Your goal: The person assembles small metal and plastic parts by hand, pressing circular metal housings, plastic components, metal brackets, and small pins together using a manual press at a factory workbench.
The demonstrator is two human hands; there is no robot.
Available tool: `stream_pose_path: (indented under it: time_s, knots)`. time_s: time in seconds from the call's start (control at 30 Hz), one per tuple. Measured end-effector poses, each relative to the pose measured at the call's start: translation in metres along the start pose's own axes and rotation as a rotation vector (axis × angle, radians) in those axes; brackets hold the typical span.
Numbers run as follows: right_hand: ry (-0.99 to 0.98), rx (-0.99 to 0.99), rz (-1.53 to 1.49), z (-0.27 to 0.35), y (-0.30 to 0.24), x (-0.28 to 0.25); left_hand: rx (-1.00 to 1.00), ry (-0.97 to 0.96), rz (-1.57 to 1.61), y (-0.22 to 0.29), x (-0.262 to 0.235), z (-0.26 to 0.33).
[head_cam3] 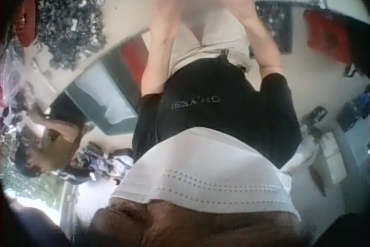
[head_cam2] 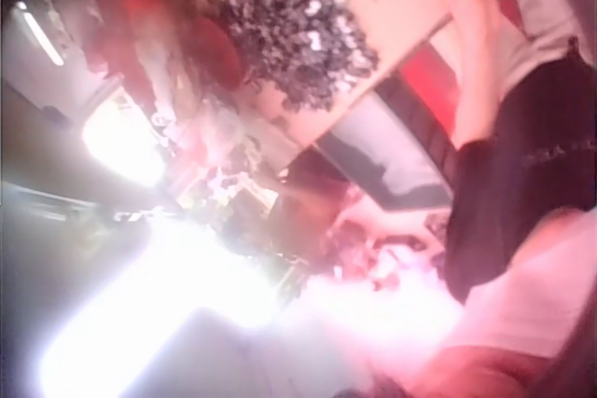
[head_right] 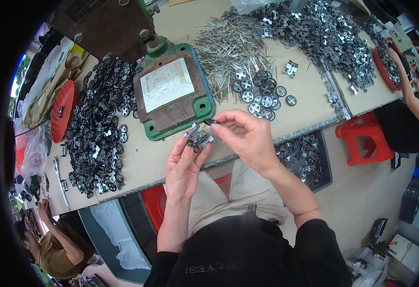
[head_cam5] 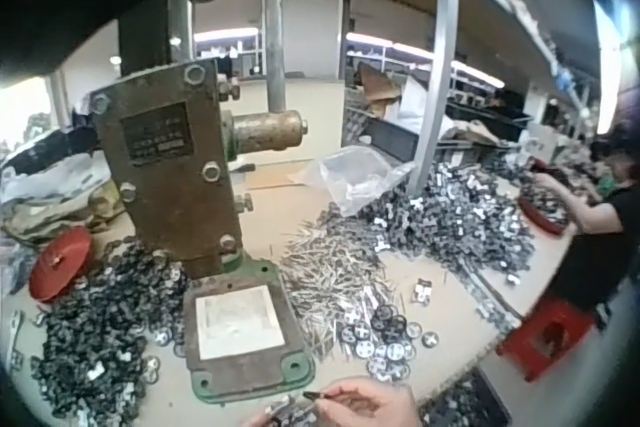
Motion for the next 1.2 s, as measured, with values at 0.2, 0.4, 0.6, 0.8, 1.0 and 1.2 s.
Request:
stream_pose_path:
  time_s: [0.2, 0.4, 0.6, 0.8, 1.0, 1.2]
  knots:
    - [0.119, -0.038, -0.172, 0.011, 0.008, 0.011, 0.068, -0.006, 0.02, -0.002, 0.003, 0.003]
    - [0.153, -0.16, -0.168, 0.016, 0.015, 0.015, 0.126, 0.01, -0.036, -0.003, 0.003, 0.007]
    - [0.192, -0.209, -0.162, 0.017, 0.019, 0.016, 0.146, 0.017, -0.057, -0.004, 0.004, 0.006]
    - [0.222, -0.317, -0.079, 0.016, 0.019, 0.016, 0.146, 0.015, -0.045, -0.003, 0.005, 0.006]
    - [0.208, -0.467, 0.168, 0.018, 0.017, 0.013, 0.143, 0.007, -0.049, -0.005, 0.001, 0.006]
    - [0.122, -0.575, 0.328, 0.017, 0.009, 0.009, 0.206, 0.013, -0.169, 0.001, 0.004, 0.006]
Point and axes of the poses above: each hand's wrist, its own z-axis away from the middle knuckle, its own x-axis out of the palm, y = z × x, the point moved 3 cm from there along -z, towards the middle knuckle, and after that the axes turned 10 degrees about -x, right-handed, at the moved point
